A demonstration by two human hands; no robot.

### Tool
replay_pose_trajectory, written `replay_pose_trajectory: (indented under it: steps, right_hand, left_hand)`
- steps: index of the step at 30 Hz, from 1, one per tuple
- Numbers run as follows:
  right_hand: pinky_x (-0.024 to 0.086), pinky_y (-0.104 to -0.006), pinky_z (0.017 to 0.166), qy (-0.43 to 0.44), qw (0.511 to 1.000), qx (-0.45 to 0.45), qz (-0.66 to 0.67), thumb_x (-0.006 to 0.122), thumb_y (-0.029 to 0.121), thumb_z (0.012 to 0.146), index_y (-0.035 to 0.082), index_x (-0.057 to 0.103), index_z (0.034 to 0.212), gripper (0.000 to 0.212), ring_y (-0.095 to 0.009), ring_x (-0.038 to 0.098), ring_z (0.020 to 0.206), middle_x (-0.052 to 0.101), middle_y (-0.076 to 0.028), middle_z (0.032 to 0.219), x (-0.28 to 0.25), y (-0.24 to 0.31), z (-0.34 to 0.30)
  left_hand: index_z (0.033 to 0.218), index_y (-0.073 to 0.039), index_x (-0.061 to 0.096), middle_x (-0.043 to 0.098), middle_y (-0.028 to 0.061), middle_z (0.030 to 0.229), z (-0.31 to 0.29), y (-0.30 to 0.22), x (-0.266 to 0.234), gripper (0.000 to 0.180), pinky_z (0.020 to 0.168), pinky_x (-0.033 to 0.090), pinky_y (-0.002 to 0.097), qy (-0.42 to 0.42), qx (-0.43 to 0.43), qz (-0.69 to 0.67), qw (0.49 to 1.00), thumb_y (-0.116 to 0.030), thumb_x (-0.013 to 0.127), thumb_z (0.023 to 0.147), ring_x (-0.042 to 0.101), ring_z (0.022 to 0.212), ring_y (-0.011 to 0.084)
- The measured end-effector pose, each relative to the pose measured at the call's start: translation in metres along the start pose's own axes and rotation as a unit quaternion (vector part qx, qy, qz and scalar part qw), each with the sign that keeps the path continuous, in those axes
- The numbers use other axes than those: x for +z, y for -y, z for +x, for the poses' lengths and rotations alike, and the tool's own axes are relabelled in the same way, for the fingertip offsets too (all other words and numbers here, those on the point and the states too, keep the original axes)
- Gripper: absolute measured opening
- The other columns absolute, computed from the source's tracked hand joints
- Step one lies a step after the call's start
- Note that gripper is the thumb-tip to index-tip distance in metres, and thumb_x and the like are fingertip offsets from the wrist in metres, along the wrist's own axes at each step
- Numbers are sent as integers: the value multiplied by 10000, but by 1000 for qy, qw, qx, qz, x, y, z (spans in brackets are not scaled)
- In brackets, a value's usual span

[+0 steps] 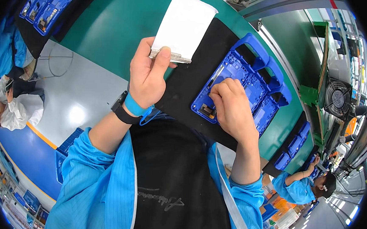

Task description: The person applies protective stickers to the interior of electronic device frames by hand, working on an assembly line.

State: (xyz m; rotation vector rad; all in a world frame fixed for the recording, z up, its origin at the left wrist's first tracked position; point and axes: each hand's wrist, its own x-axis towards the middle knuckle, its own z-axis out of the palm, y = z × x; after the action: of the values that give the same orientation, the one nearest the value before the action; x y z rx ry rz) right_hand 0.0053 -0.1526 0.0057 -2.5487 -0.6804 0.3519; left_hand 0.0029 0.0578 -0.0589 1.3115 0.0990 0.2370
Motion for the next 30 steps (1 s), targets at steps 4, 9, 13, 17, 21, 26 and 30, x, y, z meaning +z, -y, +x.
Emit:
replay_pose_trajectory:
  steps: [4,9,13,17,21,26,30]
  right_hand:
    - [435,-375,744,2,1000,7,0,607,18,833,15,596,841,14,-294,511,813,550,-111,843,-1,3,1]
    - [431,-375,741,-25,999,-3,-22,637,27,814,20,604,819,34,-295,512,796,558,-108,818,4,3,1]
    - [426,-376,736,-60,996,11,-60,665,38,797,23,613,808,55,-294,514,787,568,-101,806,5,7,-5]
    - [419,-373,736,-65,997,7,-43,660,27,797,22,610,816,53,-291,510,800,569,-100,826,7,1,-10]
    - [408,-368,755,-86,996,9,-10,654,18,799,28,606,830,58,-283,499,830,563,-94,849,4,0,-21]
    - [394,-365,790,-81,996,9,-32,650,15,803,35,609,846,62,-276,491,860,562,-87,871,8,3,-28]
    - [388,-362,795,-71,997,11,-23,647,15,805,39,611,851,63,-276,486,875,558,-88,892,13,1,-31]
  left_hand:
    - [1142,49,498,653,123,995,0,-1,0,304,733,523,282,-1,2,-1,1000,-221,514,1001,630,868,144]
    - [1147,50,498,652,122,996,0,0,-1,307,731,524,280,-1,6,5,1000,-220,514,1001,631,867,144]
    - [1150,49,499,653,122,998,-1,0,0,311,732,524,278,0,5,3,1000,-222,518,999,633,872,145]
    - [1150,47,503,657,124,997,0,1,-1,315,731,524,276,7,12,5,1000,-228,519,998,633,873,146]
    - [1150,46,505,659,125,998,1,1,-1,315,733,525,277,3,9,9,1000,-229,520,998,634,875,147]
    - [1156,42,509,660,120,1004,1,2,0,315,735,527,279,2,11,7,1000,-229,522,997,637,879,149]
    - [1159,41,511,659,116,1007,1,3,-1,313,735,528,278,10,14,6,1000,-227,523,996,638,881,147]
